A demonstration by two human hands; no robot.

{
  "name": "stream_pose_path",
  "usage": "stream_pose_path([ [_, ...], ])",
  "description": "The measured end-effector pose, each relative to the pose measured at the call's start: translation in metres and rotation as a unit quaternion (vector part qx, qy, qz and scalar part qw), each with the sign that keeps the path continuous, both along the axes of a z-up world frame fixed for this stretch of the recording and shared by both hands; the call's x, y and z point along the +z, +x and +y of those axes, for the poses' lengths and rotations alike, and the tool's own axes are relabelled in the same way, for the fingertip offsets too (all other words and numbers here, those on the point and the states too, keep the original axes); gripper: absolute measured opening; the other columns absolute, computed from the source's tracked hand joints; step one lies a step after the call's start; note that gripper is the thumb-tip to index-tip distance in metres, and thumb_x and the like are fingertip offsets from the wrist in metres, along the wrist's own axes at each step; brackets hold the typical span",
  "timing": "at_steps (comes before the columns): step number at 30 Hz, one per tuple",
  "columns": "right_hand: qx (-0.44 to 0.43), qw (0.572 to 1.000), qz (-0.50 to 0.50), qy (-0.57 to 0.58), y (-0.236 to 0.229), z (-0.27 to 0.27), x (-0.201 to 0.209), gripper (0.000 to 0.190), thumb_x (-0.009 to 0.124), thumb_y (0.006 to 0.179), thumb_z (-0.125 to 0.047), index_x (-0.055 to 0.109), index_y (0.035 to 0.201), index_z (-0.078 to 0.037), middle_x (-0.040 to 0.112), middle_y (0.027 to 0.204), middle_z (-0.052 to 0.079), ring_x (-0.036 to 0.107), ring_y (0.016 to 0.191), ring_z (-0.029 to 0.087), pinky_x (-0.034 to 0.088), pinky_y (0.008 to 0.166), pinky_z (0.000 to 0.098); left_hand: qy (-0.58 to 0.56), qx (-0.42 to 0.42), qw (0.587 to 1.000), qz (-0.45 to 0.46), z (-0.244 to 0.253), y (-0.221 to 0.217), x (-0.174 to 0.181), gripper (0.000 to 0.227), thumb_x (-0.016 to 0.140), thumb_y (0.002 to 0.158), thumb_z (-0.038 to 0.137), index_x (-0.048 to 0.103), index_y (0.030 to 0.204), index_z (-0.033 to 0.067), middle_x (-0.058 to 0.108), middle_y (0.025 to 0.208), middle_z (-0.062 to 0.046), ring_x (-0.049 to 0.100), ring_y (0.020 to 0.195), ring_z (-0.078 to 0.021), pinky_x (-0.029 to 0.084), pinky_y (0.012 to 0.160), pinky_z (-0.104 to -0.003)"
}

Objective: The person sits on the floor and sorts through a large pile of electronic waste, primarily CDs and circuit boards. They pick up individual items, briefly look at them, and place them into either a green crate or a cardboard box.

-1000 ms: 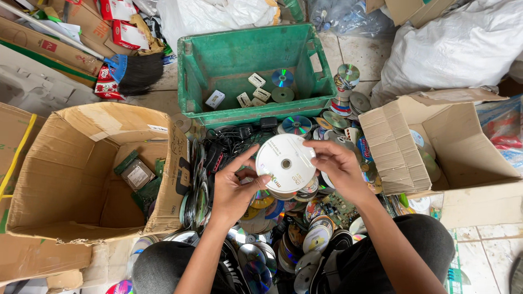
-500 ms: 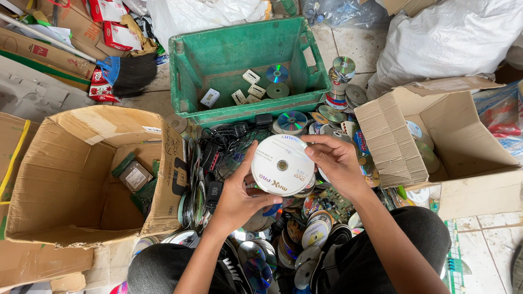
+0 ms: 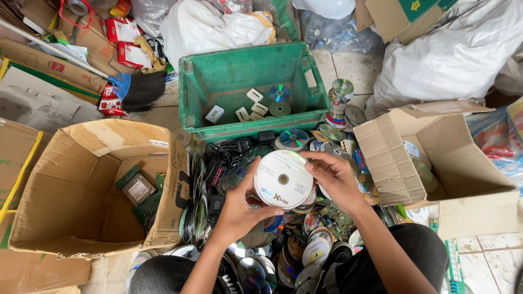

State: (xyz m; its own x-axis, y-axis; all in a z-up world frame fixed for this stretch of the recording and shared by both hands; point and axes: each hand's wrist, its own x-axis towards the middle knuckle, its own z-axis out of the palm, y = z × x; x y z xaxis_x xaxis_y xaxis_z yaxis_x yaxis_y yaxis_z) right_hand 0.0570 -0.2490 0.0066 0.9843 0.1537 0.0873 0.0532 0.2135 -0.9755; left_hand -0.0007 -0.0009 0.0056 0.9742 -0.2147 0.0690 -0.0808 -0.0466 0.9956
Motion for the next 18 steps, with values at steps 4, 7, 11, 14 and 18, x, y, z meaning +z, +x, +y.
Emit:
stream_pose_path([
  [4, 0.050, 0.997, 0.005, -0.051, -0.003, -0.002, 0.012, 0.036, 0.069, 0.093, -0.007, 0.070, 0.129, -0.002, 0.064, 0.074, 0.007, 0.057, 0.056, 0.012, 0.054, 0.049, 0.0259, 0.028, 0.031, 0.995, 0.088, -0.004, -0.003, 0.022, 0.121, 0.096, 0.064, 0.018, 0.028, 0.164, 0.0224, 0.077, 0.094, -0.005, 0.060, 0.087, -0.0069, 0.057, 0.077, -0.024],
  [7, 0.085, 0.996, 0.012, -0.028, -0.005, -0.002, 0.017, 0.044, 0.068, 0.091, 0.000, 0.065, 0.135, 0.000, 0.063, 0.076, 0.011, 0.059, 0.055, 0.017, 0.057, 0.050, 0.0283, 0.021, 0.034, 0.994, 0.098, -0.003, -0.004, 0.024, 0.121, 0.095, 0.064, 0.018, 0.028, 0.164, 0.0225, 0.078, 0.092, -0.005, 0.060, 0.083, -0.0066, 0.055, 0.074, -0.024],
  [11, 0.117, 0.993, 0.015, -0.028, -0.008, -0.001, 0.026, 0.053, 0.067, 0.091, 0.000, 0.059, 0.143, -0.003, 0.067, 0.083, 0.014, 0.062, 0.066, 0.020, 0.060, 0.055, 0.0308, 0.025, 0.043, 0.995, 0.081, -0.002, -0.003, 0.015, 0.121, 0.096, 0.065, 0.016, 0.026, 0.165, 0.0225, 0.072, 0.081, -0.002, 0.056, 0.077, -0.0059, 0.054, 0.070, -0.023],
  [14, 0.106, 0.993, 0.029, -0.041, -0.008, 0.000, 0.025, 0.055, 0.069, 0.090, -0.003, 0.059, 0.144, -0.006, 0.068, 0.083, 0.012, 0.062, 0.068, 0.018, 0.059, 0.054, 0.0303, 0.032, 0.051, 0.995, 0.074, -0.003, -0.001, 0.008, 0.121, 0.096, 0.065, 0.014, 0.028, 0.164, 0.0233, 0.069, 0.079, 0.000, 0.053, 0.075, -0.0053, 0.052, 0.069, -0.022],
  [18, 0.091, 0.993, 0.044, -0.055, -0.005, 0.001, 0.013, 0.055, 0.069, 0.091, -0.003, 0.059, 0.145, -0.007, 0.065, 0.081, 0.010, 0.060, 0.066, 0.017, 0.058, 0.055, 0.0298, 0.033, 0.047, 0.996, 0.070, -0.005, 0.002, 0.015, 0.120, 0.095, 0.065, 0.016, 0.028, 0.164, 0.0220, 0.074, 0.085, -0.003, 0.058, 0.078, -0.0063, 0.055, 0.072, -0.023],
])
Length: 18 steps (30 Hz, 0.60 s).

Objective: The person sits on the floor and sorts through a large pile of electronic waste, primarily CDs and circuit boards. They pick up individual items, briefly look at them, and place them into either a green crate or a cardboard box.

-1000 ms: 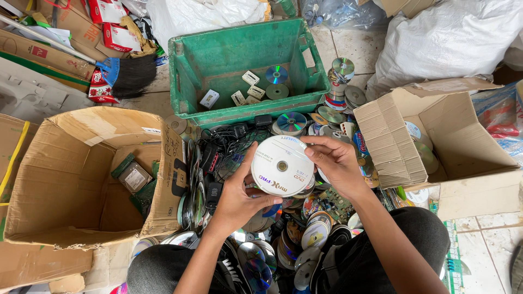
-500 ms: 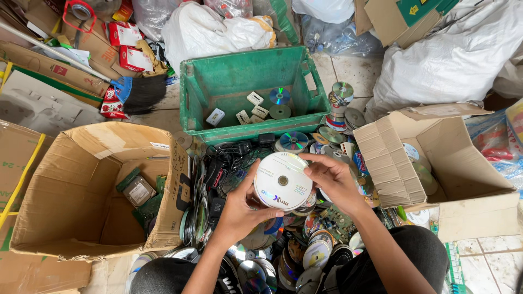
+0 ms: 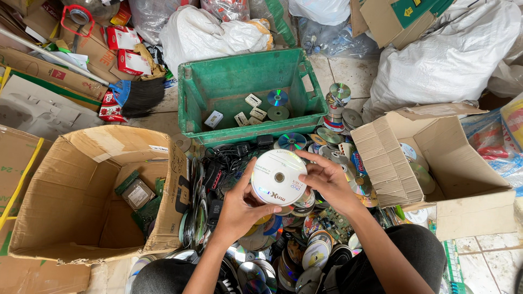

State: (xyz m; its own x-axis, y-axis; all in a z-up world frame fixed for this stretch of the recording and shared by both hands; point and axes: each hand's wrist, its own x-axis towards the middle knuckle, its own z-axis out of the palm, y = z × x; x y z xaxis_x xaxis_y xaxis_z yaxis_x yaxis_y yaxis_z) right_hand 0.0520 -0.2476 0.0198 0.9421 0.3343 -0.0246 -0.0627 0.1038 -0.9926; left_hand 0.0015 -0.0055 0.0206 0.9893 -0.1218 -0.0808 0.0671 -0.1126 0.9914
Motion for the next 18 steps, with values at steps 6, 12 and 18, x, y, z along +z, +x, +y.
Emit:
stream_pose_path([
  [6, -0.105, 0.992, -0.040, 0.054, 0.005, -0.003, -0.032, 0.038, 0.072, 0.092, 0.001, 0.065, 0.128, 0.011, 0.068, 0.074, 0.018, 0.064, 0.056, 0.016, 0.058, 0.048, 0.0311, -0.027, -0.037, 0.998, -0.046, -0.012, 0.011, -0.011, 0.115, 0.092, 0.073, 0.015, 0.022, 0.163, 0.0055, 0.078, 0.085, -0.020, 0.075, 0.078, -0.0247, 0.061, 0.068, -0.032],
  [12, -0.166, 0.980, -0.099, 0.038, -0.006, -0.028, -0.023, 0.034, 0.059, 0.102, -0.004, 0.058, 0.136, 0.005, 0.060, 0.064, 0.016, 0.055, 0.040, 0.016, 0.045, 0.037, 0.0256, -0.084, -0.066, 0.993, -0.052, -0.052, 0.030, -0.018, 0.105, 0.084, 0.083, 0.009, 0.017, 0.164, 0.0072, 0.076, 0.090, -0.017, 0.074, 0.080, -0.0218, 0.062, 0.066, -0.028],
  [18, -0.236, 0.969, -0.070, 0.009, -0.023, -0.075, 0.000, 0.042, 0.057, 0.104, -0.008, 0.052, 0.144, 0.002, 0.056, 0.059, 0.014, 0.055, 0.036, 0.019, 0.043, 0.031, 0.0268, -0.102, -0.074, 0.989, -0.082, -0.118, 0.049, -0.035, 0.064, 0.058, 0.103, 0.011, 0.029, 0.160, 0.0016, 0.070, 0.078, -0.014, 0.069, 0.071, -0.0178, 0.061, 0.060, -0.028],
])
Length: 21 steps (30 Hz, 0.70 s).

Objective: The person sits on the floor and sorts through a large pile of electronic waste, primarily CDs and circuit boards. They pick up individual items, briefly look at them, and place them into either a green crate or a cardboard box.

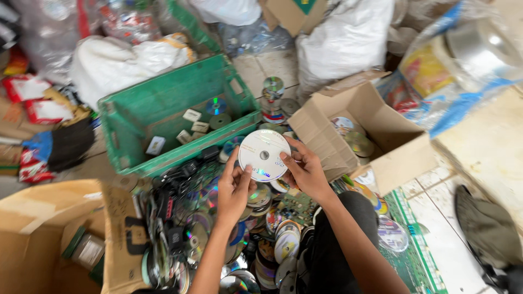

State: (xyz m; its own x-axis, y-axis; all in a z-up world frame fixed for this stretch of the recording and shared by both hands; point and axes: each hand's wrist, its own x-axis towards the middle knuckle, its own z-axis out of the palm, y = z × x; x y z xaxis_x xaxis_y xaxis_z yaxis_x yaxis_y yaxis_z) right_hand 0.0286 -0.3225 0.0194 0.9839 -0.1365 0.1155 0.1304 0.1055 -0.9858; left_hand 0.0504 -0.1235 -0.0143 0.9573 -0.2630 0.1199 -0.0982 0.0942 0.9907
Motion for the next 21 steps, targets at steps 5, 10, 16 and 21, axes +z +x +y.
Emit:
stream_pose_path([
  [5, -0.104, 0.994, 0.027, 0.014, -0.009, -0.062, -0.014, 0.053, 0.065, 0.100, -0.007, 0.045, 0.145, 0.012, 0.064, 0.074, 0.018, 0.067, 0.052, 0.023, 0.056, 0.041, 0.0295, -0.016, 0.081, 0.997, -0.009, -0.094, 0.015, -0.012, 0.045, 0.048, 0.109, 0.013, 0.047, 0.152, 0.0019, 0.062, 0.069, -0.008, 0.063, 0.057, -0.0132, 0.054, 0.050, -0.024],
  [10, -0.215, 0.970, 0.082, 0.078, -0.023, -0.145, -0.063, 0.043, 0.068, 0.099, -0.008, 0.055, 0.135, 0.010, 0.067, 0.078, 0.014, 0.069, 0.060, 0.020, 0.062, 0.049, 0.0270, -0.046, 0.005, 0.998, 0.040, -0.181, 0.012, -0.017, 0.047, 0.046, 0.110, 0.016, 0.044, 0.154, 0.0021, 0.061, 0.074, -0.005, 0.061, 0.056, -0.0101, 0.052, 0.048, -0.022],
  [16, -0.336, 0.911, 0.123, 0.206, -0.031, -0.214, -0.120, 0.028, 0.069, 0.099, -0.012, 0.063, 0.121, 0.005, 0.065, 0.082, 0.010, 0.071, 0.065, 0.016, 0.065, 0.057, 0.0238, 0.033, -0.087, 0.990, 0.105, -0.249, 0.010, -0.026, 0.052, 0.048, 0.104, 0.017, 0.044, 0.155, 0.0068, 0.073, 0.093, -0.014, 0.071, 0.066, -0.0159, 0.056, 0.050, -0.024],
  [21, -0.404, 0.864, 0.136, 0.269, -0.010, -0.254, -0.177, 0.026, 0.069, 0.099, -0.016, 0.062, 0.117, 0.001, 0.066, 0.083, 0.010, 0.073, 0.068, 0.015, 0.067, 0.062, 0.0222, 0.097, -0.134, 0.981, 0.101, -0.292, 0.023, -0.063, 0.051, 0.051, 0.100, 0.017, 0.051, 0.150, 0.0077, 0.077, 0.099, -0.017, 0.076, 0.069, -0.0219, 0.060, 0.049, -0.028],
])
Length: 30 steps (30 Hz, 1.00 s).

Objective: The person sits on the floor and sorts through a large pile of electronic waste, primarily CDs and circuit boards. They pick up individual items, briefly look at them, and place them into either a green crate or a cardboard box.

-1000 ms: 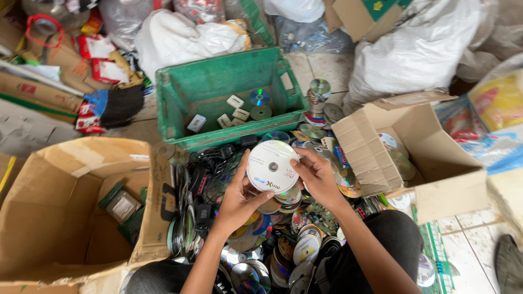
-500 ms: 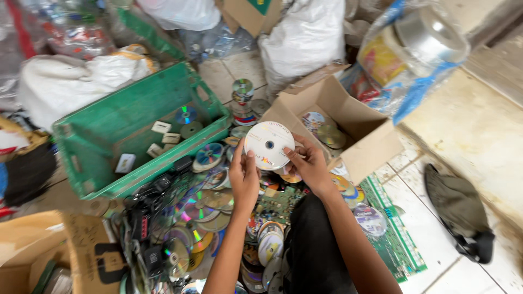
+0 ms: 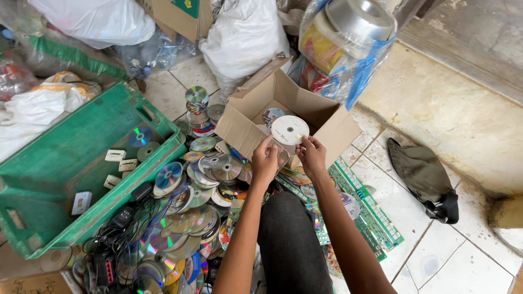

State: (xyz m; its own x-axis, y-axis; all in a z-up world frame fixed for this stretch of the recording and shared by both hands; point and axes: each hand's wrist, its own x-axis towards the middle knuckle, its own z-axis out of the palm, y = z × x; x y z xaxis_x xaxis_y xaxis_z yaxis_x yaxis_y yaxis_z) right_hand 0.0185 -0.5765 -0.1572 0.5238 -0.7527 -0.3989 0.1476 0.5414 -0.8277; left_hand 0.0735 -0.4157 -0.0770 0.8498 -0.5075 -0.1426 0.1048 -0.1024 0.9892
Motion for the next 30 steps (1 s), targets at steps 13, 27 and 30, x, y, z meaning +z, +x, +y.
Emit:
stream_pose_path([
  [13, 0.010, 0.996, 0.067, 0.053, 0.007, 0.006, -0.012, 0.023, 0.062, 0.100, -0.026, 0.072, 0.114, -0.012, 0.073, 0.089, 0.006, 0.068, 0.071, 0.015, 0.056, 0.059, 0.0249, 0.061, -0.046, 0.996, 0.035, -0.023, -0.006, 0.009, 0.036, 0.058, 0.092, 0.014, 0.069, 0.125, 0.0031, 0.079, 0.094, -0.014, 0.076, 0.073, -0.0188, 0.063, 0.058, -0.029],
  [27, 0.301, 0.924, 0.098, -0.212, 0.012, 0.082, 0.121, 0.024, 0.059, 0.092, -0.013, 0.075, 0.109, -0.009, 0.075, 0.085, 0.010, 0.069, 0.069, 0.014, 0.052, 0.058, 0.0224, -0.003, 0.081, 0.995, 0.063, 0.166, -0.006, 0.039, 0.029, 0.062, 0.096, 0.013, 0.071, 0.121, 0.0024, 0.073, 0.082, -0.015, 0.067, 0.066, -0.0149, 0.060, 0.059, -0.026],
  [30, 0.374, 0.885, 0.085, -0.265, 0.023, 0.133, 0.164, 0.025, 0.055, 0.094, -0.012, 0.074, 0.109, -0.010, 0.075, 0.087, 0.008, 0.069, 0.074, 0.013, 0.052, 0.067, 0.0236, 0.049, 0.159, 0.984, 0.066, 0.244, -0.007, 0.034, 0.025, 0.064, 0.094, 0.012, 0.075, 0.116, 0.0112, 0.074, 0.079, -0.011, 0.067, 0.066, -0.0127, 0.059, 0.059, -0.024],
])
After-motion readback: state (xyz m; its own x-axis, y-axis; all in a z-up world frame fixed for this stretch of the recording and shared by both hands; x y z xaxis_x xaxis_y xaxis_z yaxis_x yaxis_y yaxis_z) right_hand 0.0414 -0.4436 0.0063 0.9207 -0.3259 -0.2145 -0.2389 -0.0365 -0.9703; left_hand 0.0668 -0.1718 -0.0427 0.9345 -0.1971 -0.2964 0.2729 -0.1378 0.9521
